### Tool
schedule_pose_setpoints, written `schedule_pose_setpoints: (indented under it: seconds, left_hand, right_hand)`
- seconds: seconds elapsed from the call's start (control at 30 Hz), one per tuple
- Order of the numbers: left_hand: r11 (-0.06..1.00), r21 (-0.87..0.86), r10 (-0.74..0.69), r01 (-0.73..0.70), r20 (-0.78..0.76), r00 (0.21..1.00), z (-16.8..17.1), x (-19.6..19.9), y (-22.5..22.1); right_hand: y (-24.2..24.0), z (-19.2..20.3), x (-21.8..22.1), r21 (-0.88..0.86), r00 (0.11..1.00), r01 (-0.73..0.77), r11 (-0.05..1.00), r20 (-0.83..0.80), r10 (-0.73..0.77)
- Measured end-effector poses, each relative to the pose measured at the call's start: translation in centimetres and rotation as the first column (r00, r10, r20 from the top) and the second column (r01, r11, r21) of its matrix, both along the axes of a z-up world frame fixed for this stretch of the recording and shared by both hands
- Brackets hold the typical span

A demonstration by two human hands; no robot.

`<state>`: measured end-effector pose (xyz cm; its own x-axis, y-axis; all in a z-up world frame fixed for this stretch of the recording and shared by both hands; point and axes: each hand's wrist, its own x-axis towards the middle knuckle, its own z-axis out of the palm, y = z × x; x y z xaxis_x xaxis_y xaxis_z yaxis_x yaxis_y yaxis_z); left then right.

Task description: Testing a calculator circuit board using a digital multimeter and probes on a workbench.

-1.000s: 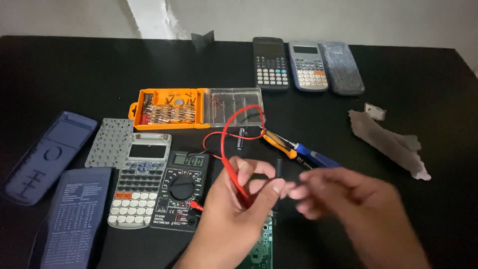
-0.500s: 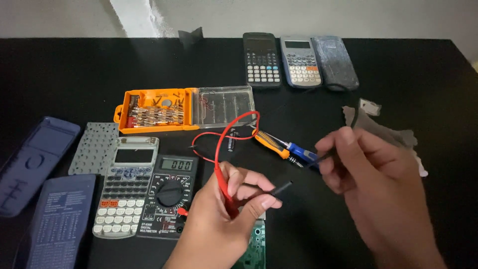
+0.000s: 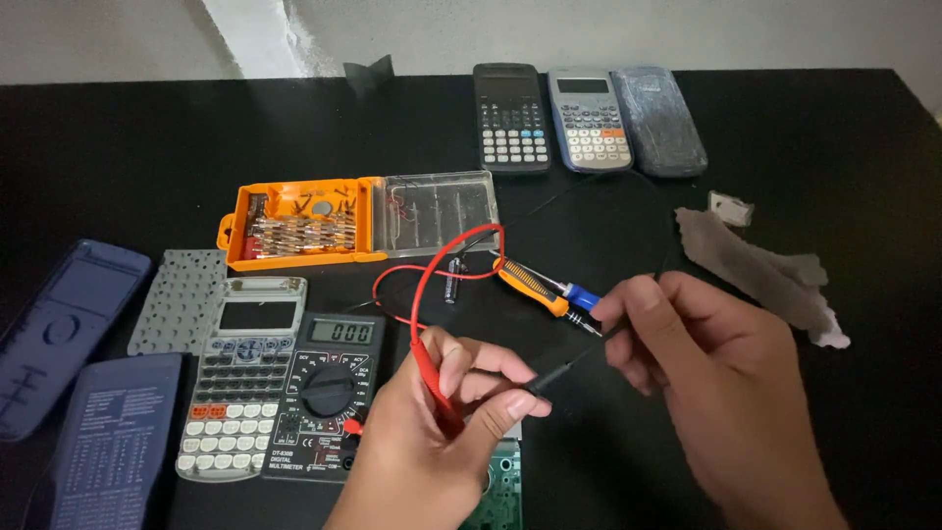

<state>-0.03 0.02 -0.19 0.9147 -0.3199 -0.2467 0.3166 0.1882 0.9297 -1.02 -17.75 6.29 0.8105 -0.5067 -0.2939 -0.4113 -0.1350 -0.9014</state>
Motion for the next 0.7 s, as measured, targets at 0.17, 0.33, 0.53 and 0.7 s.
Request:
schedule_pose_setpoints:
  seconds: [0.17, 0.33, 0.53, 0.7]
  left_hand:
    - [0.999, -0.036, 0.022, -0.021, 0.028, 0.999, -0.58, -0.05, -0.05]
    - [0.999, -0.031, 0.01, -0.01, -0.005, 1.0, -0.78, 0.02, -0.08]
    - [0.999, -0.047, 0.02, -0.018, 0.026, 0.999, -0.82, -0.08, -0.16]
    - [1.0, 0.006, 0.013, -0.013, 0.005, 1.0, -0.36, 0.06, -0.04]
  right_hand:
    - [0.05, -0.13, 0.11, -0.012, 1.0, 0.011, 1.0, 0.025, -0.01]
    - [0.08, -0.14, 0.15, -0.049, 1.0, -0.004, 0.999, -0.017, 0.003]
    - [0.24, -0.05, 0.18, -0.019, 1.0, 0.018, 1.0, -0.019, -0.018]
    - [0.36, 0.0, 0.29, -0.021, 0.999, 0.024, 0.999, -0.026, -0.024]
